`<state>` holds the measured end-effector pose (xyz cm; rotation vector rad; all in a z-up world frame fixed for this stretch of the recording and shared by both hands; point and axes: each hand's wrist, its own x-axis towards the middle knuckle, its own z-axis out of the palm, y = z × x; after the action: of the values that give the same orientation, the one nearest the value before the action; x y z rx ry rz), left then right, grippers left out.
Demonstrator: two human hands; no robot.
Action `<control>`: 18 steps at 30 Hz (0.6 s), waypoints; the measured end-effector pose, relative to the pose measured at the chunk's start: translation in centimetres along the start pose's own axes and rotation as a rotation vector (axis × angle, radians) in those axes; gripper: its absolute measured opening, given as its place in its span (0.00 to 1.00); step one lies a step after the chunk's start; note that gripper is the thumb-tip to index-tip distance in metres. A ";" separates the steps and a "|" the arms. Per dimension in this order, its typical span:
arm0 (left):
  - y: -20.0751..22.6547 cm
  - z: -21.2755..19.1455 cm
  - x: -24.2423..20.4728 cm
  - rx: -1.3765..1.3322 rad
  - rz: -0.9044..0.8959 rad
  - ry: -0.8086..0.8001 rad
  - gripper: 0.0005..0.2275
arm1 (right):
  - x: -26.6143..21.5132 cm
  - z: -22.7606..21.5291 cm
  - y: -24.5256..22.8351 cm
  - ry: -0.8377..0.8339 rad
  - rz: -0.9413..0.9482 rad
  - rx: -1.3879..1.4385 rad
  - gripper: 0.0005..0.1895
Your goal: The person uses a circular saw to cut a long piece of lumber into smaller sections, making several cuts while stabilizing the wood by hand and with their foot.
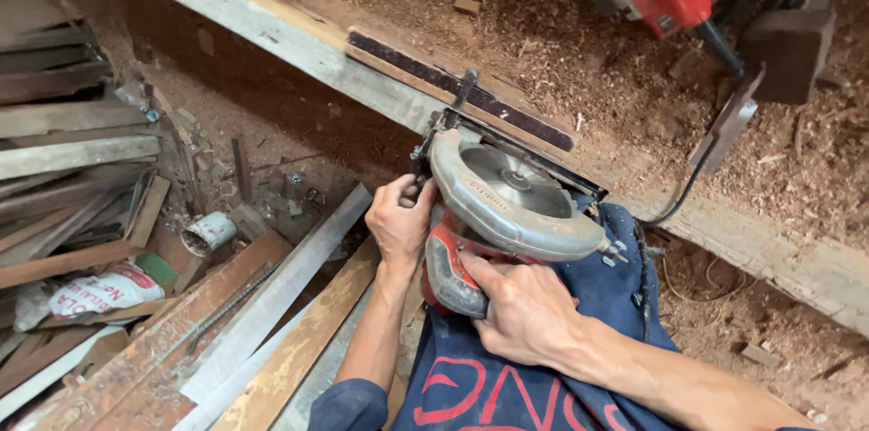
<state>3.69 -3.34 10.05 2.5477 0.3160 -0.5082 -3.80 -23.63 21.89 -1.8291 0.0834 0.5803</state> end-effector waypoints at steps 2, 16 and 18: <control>0.1 -0.5 -0.2 0.041 0.247 0.025 0.13 | 0.0 -0.1 0.0 0.006 -0.016 -0.011 0.34; 0.2 -1.0 1.7 -0.011 -0.267 -0.140 0.14 | 0.1 0.2 -0.3 -0.007 0.022 0.000 0.33; -0.5 -0.9 2.0 0.073 0.024 -0.086 0.12 | 0.1 0.1 -0.3 -0.036 0.061 0.018 0.35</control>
<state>5.64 -2.20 9.72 2.5878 0.2397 -0.6296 -3.64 -23.38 22.11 -1.8029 0.1200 0.6530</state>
